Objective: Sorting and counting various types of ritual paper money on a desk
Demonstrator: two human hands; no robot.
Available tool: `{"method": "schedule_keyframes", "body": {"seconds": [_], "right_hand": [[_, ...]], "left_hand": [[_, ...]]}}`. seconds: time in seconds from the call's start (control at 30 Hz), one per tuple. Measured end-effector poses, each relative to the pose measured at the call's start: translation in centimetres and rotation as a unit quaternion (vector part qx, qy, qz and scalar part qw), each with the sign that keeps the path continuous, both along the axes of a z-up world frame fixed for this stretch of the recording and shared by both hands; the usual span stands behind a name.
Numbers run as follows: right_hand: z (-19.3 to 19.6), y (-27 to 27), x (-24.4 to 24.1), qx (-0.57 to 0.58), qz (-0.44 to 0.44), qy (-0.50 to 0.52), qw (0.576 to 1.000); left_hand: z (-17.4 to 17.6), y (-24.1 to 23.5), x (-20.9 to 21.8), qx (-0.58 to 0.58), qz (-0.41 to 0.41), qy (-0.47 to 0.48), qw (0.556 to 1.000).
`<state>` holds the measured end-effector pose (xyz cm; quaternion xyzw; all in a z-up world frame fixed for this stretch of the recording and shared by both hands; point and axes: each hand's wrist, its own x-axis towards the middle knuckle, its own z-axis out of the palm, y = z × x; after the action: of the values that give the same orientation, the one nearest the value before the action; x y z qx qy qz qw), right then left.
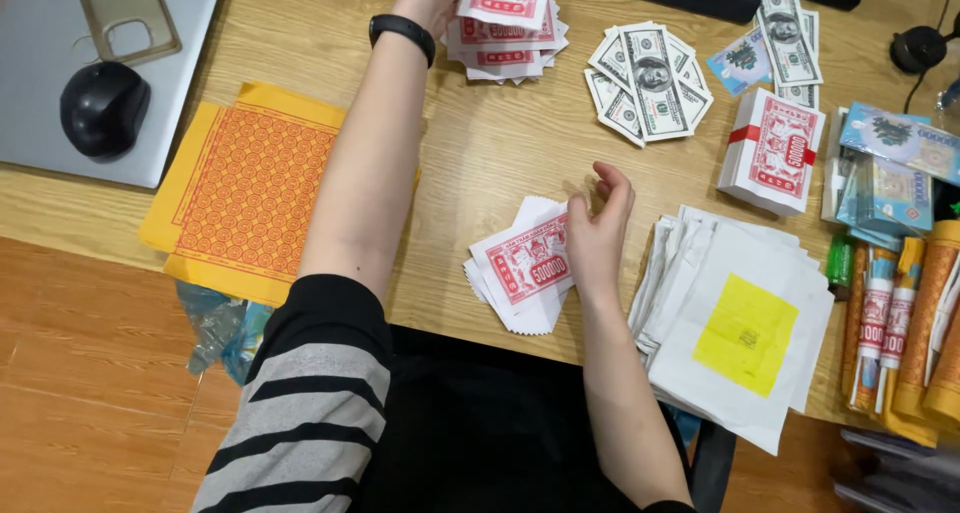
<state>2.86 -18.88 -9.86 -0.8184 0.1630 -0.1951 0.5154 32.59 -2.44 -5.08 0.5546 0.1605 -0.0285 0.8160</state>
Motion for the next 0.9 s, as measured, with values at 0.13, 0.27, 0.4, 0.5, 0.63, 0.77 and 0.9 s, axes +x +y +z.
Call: {"method": "schedule_keyframes", "body": {"seconds": [0.13, 0.27, 0.4, 0.5, 0.63, 0.77, 0.9], "right_hand": [[1.0, 0.6, 0.0, 0.003, -0.001, -0.005, 1.000], [2.5, 1.3, -0.2, 0.028, -0.011, 0.012, 0.999], [3.1, 1.5, -0.3, 0.028, -0.008, 0.023, 0.999], [3.2, 1.5, -0.3, 0.027, -0.011, 0.025, 0.999], [2.1, 1.0, -0.1, 0.018, -0.011, 0.001, 1.000], [1.6, 0.7, 0.0, 0.015, -0.008, -0.005, 1.000], [1.0, 0.5, 0.2, 0.005, -0.009, -0.024, 1.000]], "left_hand": [[-2.6, 1.1, -1.0, -0.043, -0.004, 0.022, 0.999], [-1.9, -1.2, -3.3, -0.061, 0.005, 0.072, 0.996], [-2.4, -1.5, -5.0, -0.139, 0.021, 0.113, 0.984], [-0.3, -1.4, -6.8, -0.148, 0.074, 0.123, 0.978], [-1.7, -2.0, -5.9, -0.127, 0.088, 0.128, 0.980], [-1.6, -2.3, -6.4, -0.081, 0.074, 0.121, 0.987], [-2.1, -2.0, -6.6, -0.040, 0.059, 0.102, 0.992]]}}
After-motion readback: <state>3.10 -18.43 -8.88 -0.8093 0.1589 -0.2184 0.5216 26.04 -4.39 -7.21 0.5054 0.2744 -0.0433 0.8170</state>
